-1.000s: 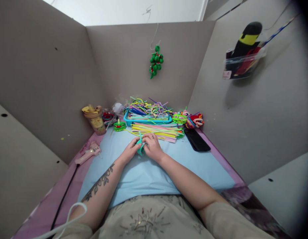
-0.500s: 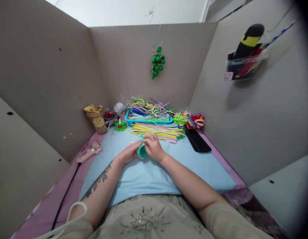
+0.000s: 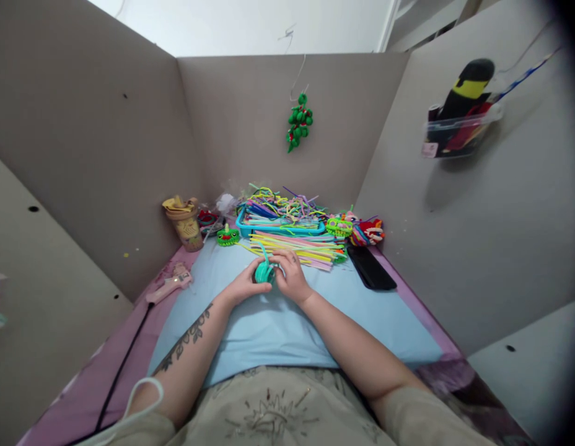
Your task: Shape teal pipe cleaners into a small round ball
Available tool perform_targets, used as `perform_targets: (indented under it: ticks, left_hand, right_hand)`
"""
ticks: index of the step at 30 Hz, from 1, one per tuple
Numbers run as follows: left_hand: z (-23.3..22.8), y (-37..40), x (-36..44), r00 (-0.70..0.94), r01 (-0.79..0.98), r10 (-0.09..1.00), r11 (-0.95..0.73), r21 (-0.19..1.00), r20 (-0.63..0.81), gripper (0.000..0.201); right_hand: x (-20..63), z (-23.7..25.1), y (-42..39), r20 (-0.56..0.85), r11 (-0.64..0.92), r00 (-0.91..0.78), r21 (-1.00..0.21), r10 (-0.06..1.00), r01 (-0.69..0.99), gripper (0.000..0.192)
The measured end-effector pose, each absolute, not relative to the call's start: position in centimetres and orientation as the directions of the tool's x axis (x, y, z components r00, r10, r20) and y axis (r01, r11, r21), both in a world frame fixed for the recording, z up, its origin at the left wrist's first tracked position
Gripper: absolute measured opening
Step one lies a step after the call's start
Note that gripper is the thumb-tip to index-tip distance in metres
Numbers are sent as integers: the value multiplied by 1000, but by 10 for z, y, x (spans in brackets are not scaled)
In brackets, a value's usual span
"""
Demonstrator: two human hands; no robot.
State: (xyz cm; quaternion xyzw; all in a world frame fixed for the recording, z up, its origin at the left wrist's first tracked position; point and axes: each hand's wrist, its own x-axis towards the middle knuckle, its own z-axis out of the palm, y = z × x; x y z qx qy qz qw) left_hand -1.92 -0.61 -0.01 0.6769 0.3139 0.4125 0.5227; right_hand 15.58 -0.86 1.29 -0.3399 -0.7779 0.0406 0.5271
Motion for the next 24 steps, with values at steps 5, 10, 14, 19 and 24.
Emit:
perform_targets:
  ticks: [5, 10, 14, 19, 24]
  left_hand:
    - [-5, 0, -23, 336, 312, 834, -538, 783, 438, 74]
    - [-5, 0, -21, 356, 332, 799, -592, 734, 484, 71]
    - [-3, -3, -18, 303, 102, 890, -386, 917, 341, 77]
    - [1, -6, -16, 332, -282, 942, 153, 947, -53, 64]
    - [9, -8, -15, 330, -256, 943, 125, 959, -34, 67]
  right_hand:
    - [161, 14, -3, 763, 766, -204, -510, 613, 391, 20]
    - [157, 9, 0, 735, 734, -190, -544, 651, 407, 4]
    - [156, 8, 1, 730, 747, -220, -548, 647, 377, 7]
    - [156, 8, 0, 736, 739, -190, -553, 649, 384, 8]
    - [153, 7, -1, 727, 718, -153, -580, 669, 384, 7]
